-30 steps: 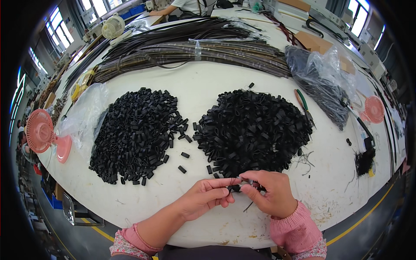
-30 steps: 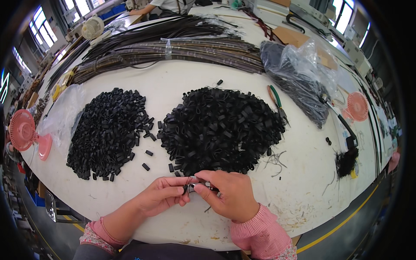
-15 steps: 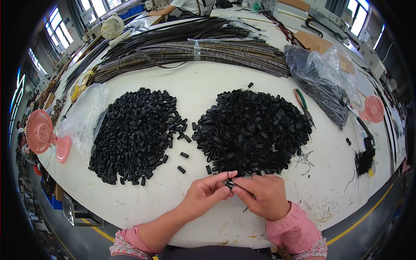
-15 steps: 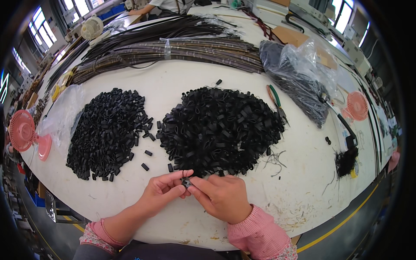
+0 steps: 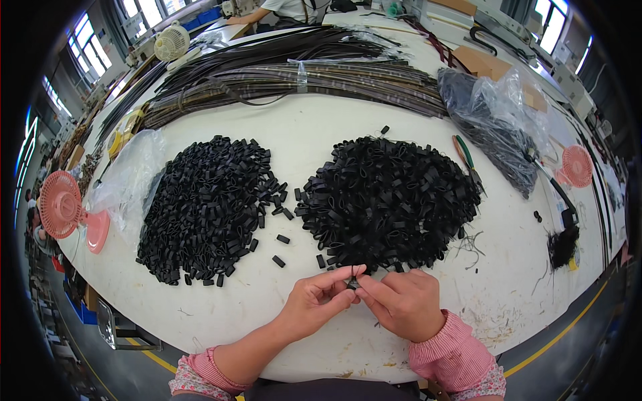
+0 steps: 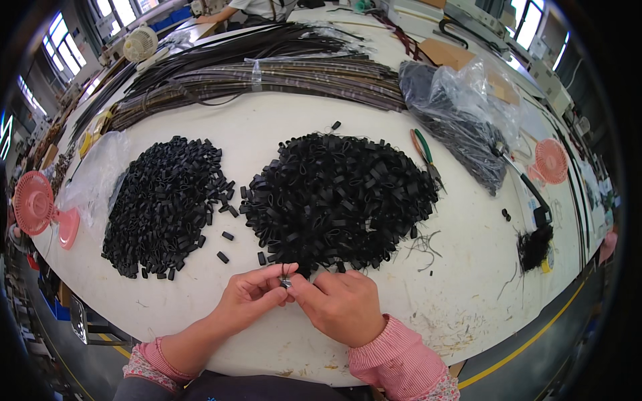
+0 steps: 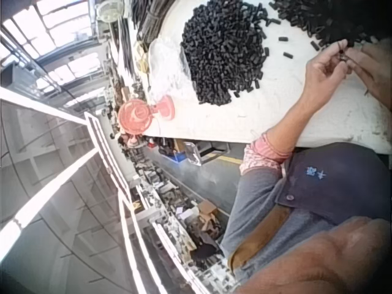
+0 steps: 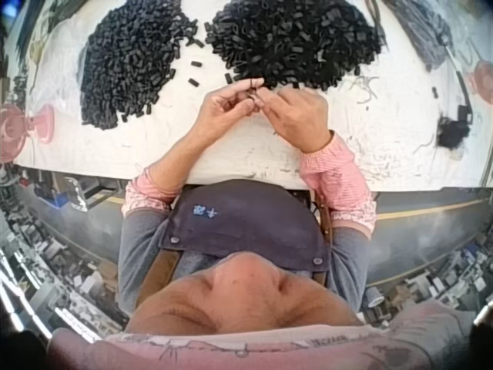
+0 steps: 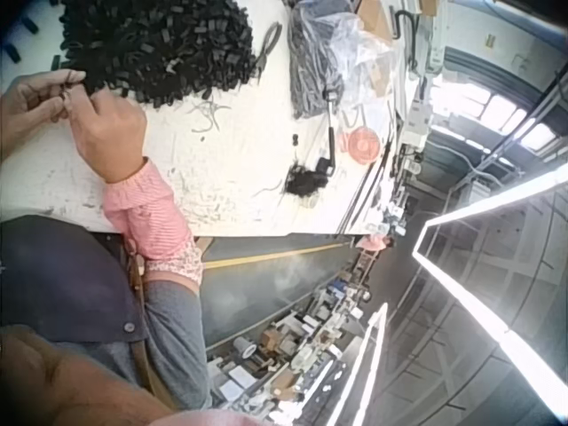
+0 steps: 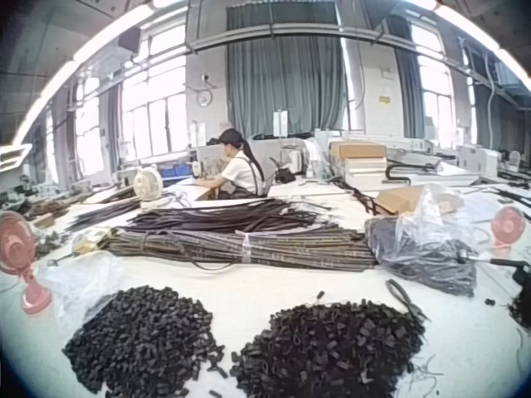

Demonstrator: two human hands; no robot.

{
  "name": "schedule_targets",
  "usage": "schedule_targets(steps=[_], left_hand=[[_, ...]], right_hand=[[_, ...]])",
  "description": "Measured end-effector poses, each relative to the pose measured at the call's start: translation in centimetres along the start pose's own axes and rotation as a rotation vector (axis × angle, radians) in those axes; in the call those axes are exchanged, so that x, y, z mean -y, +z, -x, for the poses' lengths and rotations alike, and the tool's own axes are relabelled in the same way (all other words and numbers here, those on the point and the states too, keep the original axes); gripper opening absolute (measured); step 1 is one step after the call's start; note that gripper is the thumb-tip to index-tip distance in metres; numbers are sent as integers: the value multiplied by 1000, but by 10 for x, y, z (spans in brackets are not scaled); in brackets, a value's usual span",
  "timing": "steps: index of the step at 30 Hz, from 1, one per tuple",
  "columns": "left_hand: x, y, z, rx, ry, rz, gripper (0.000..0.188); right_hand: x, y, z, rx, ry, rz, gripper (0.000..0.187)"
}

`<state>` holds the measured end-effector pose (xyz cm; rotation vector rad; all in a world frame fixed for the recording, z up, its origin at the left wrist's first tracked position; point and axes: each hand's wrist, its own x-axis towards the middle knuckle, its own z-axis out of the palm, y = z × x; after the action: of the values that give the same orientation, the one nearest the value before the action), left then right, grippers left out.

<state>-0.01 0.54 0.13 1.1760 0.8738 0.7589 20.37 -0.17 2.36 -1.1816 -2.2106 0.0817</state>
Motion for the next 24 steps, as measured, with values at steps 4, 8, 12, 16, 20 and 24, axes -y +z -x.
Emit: schedule_targets(steps=[4,8,12,16,20,24], left_hand=[[-1,2,1,24,8,17,46],[-8,4,0,53,-5,99,48],[-6,-6,-2,99,-63,233,48],[-9,-6,0,156,-146,477,50],[-8,-6,-1,212,-169,566,51],[-6,-8,-1,245,-179,556,51]], right_hand=[[0,-2,0,31,36,-14,17],[0,1,-1,-8,287,-401,15],[-7,-3,0,67,403,-557,20],[-5,0,0,99,367,-553,21],[-4,2,0,86,365,-585,20],[-6,4,1,93,286,-530,16]])
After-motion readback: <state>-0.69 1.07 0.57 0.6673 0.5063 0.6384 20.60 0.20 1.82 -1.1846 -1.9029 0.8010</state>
